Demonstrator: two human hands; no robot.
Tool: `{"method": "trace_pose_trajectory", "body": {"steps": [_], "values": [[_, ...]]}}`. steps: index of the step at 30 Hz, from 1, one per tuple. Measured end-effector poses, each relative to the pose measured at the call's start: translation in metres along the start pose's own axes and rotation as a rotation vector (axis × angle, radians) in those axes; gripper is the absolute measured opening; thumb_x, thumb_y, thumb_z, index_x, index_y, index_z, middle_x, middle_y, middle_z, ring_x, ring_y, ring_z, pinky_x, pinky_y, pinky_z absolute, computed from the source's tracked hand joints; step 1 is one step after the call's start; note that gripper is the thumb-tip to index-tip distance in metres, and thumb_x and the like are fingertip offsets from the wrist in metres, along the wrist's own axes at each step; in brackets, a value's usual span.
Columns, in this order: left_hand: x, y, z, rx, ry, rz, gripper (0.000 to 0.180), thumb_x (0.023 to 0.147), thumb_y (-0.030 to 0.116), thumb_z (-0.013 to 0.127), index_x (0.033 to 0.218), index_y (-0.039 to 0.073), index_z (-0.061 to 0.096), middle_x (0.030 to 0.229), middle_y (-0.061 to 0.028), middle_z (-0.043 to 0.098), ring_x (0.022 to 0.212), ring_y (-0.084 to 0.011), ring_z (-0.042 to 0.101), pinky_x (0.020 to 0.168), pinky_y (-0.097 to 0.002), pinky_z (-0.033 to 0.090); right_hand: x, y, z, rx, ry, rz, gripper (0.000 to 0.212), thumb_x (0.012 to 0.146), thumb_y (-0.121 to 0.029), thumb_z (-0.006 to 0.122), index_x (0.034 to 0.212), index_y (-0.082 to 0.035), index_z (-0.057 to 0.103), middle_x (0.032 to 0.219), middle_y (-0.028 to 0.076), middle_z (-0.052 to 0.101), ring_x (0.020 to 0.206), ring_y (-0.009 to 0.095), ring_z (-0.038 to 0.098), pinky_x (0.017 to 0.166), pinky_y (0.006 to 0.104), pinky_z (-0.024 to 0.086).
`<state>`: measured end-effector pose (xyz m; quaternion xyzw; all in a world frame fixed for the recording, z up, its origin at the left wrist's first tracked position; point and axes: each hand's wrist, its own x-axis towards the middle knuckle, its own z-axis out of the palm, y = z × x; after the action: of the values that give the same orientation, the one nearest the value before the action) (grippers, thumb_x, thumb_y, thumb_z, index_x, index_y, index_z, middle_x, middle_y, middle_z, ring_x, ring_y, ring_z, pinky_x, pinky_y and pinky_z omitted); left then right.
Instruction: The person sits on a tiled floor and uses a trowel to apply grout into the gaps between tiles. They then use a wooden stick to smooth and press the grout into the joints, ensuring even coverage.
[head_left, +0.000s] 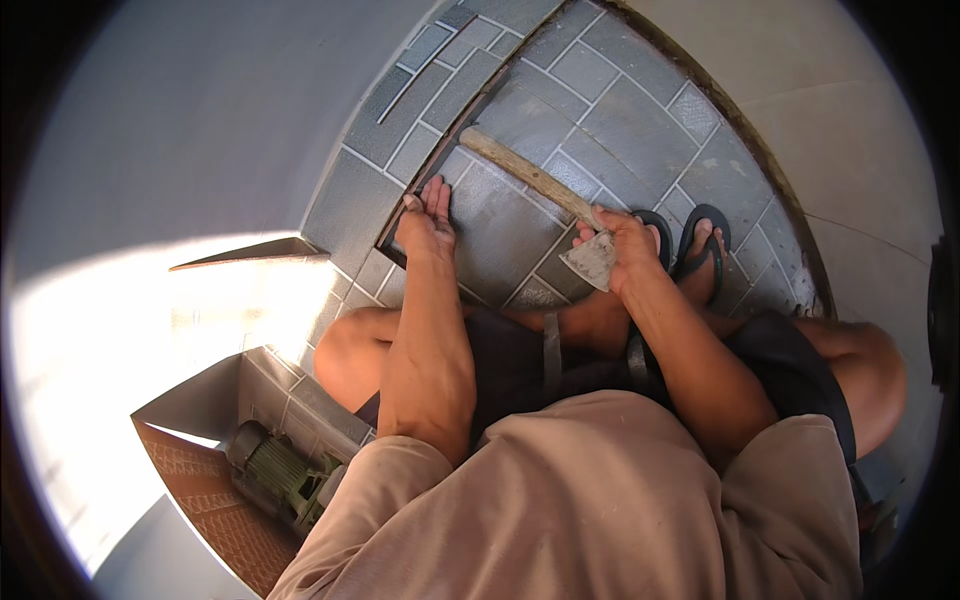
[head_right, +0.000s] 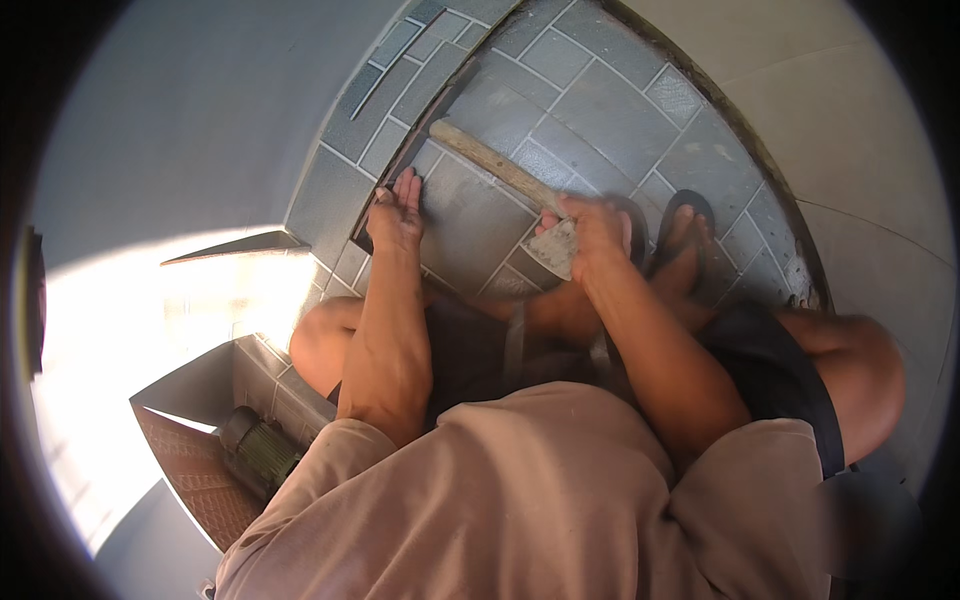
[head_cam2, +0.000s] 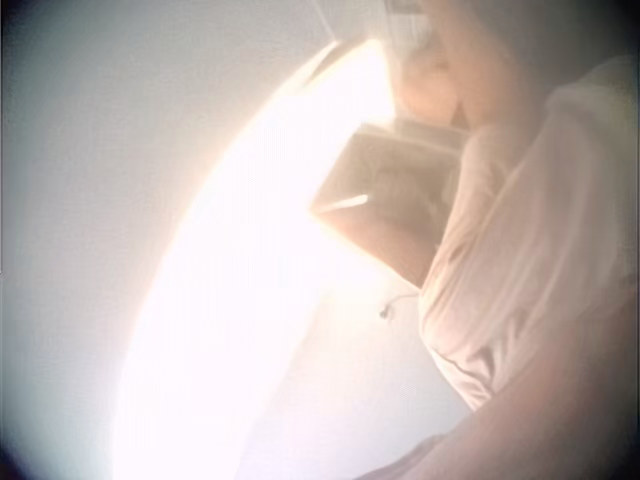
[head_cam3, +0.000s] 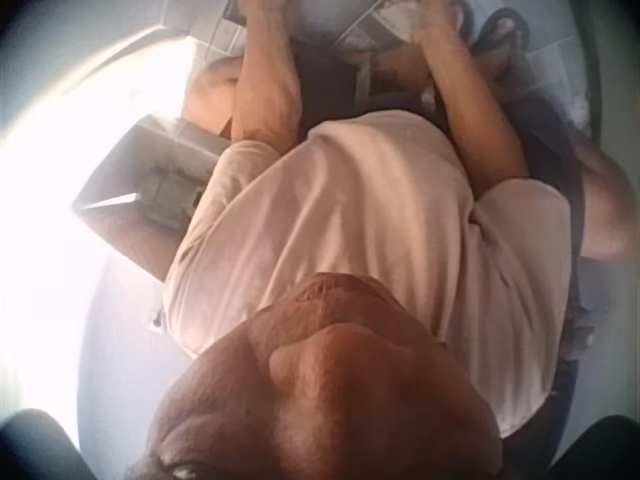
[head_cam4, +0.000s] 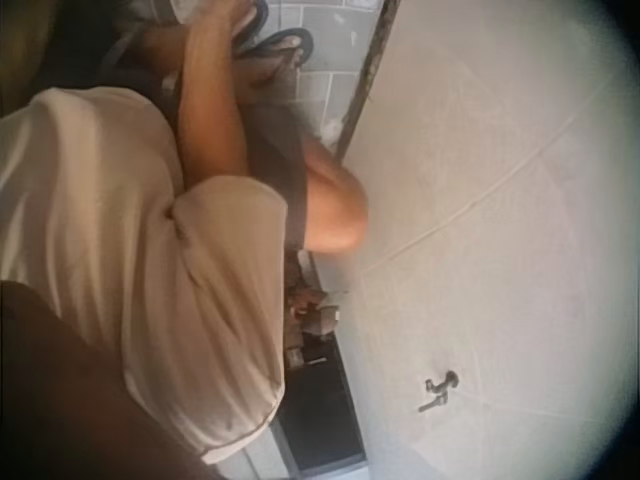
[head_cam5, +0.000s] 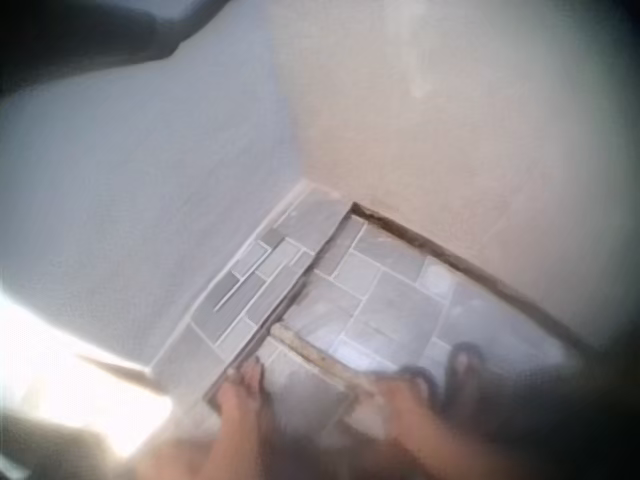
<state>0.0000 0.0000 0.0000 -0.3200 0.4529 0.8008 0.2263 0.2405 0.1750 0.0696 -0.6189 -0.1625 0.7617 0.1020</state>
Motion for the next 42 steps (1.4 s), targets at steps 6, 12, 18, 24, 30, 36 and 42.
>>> {"method": "trace_pose_trajectory", "body": {"steps": [6,12,18,24,30,36,42], "values": [[-0.004,-0.015,0.002,-0.005,0.055,0.066,0.046,0.115,0.022,0.033,0.144,-0.015,0.031,0.137,-0.0348,0.057,0.118,-0.0450,0.068,0.098,-0.0524,0.064,-0.012,-0.012,-0.009,0.006,0.007,-0.030,0.019,0.092,-0.012,0.075,0.106,-0.003,0.067,0.098,0.016,0.070,0.080,0.025,0.068,0.075,0.0462,0.062],[-0.005,-0.012,-0.005,0.021,0.029,0.057,0.045,0.115,0.022,0.031,0.144,-0.012,0.031,0.137,-0.0343,0.057,0.120,-0.0439,0.067,0.101,-0.0522,0.062,-0.015,-0.008,-0.010,0.006,-0.003,-0.030,0.019,0.093,-0.012,0.074,0.107,-0.004,0.066,0.099,0.016,0.070,0.080,0.025,0.068,0.075,0.0455,0.062],[-0.006,-0.010,0.001,0.007,0.036,0.046,0.044,0.115,0.022,0.031,0.145,-0.010,0.032,0.139,-0.0333,0.057,0.121,-0.0436,0.067,0.101,-0.0522,0.062,-0.010,-0.013,-0.006,0.017,0.008,-0.034,0.018,0.093,-0.011,0.074,0.108,-0.004,0.066,0.100,0.016,0.070,0.082,0.026,0.069,0.076,0.0453,0.063],[-0.008,-0.007,0.004,0.012,0.059,0.036,0.044,0.115,0.023,0.031,0.145,-0.010,0.033,0.141,-0.0323,0.056,0.122,-0.0429,0.067,0.103,-0.0536,0.060,-0.003,-0.022,0.000,0.037,0.007,-0.038,0.021,0.093,-0.012,0.075,0.110,-0.003,0.066,0.101,0.017,0.070,0.083,0.026,0.069,0.077,0.0458,0.063],[-0.002,-0.006,0.001,0.022,0.065,0.030,0.044,0.115,0.024,0.034,0.146,-0.008,0.034,0.141,-0.0293,0.058,0.121,-0.0419,0.067,0.102,-0.0527,0.060,0.003,-0.029,-0.003,0.064,0.043,-0.020,0.025,0.096,-0.011,0.072,0.116,0.002,0.065,0.103,0.018,0.069,0.084,0.027,0.069,0.077,0.0451,0.062],[0.001,-0.008,-0.001,0.008,0.069,0.026,0.044,0.115,0.025,0.035,0.144,-0.008,0.037,0.138,-0.0284,0.060,0.119,-0.0410,0.069,0.102,-0.0520,0.061,0.005,-0.032,-0.006,0.064,0.020,-0.041,0.027,0.095,-0.012,0.073,0.117,0.001,0.066,0.106,0.018,0.069,0.086,0.026,0.069,0.077,0.0458,0.063],[0.002,-0.007,0.001,0.010,0.040,0.027,0.046,0.115,0.026,0.035,0.140,-0.012,0.039,0.139,-0.0295,0.059,0.121,-0.0408,0.068,0.102,-0.0508,0.060,0.003,-0.030,-0.002,0.033,0.008,-0.043,0.027,0.096,-0.010,0.071,0.117,0.004,0.064,0.107,0.020,0.068,0.087,0.029,0.070,0.075,0.0452,0.063]]}}
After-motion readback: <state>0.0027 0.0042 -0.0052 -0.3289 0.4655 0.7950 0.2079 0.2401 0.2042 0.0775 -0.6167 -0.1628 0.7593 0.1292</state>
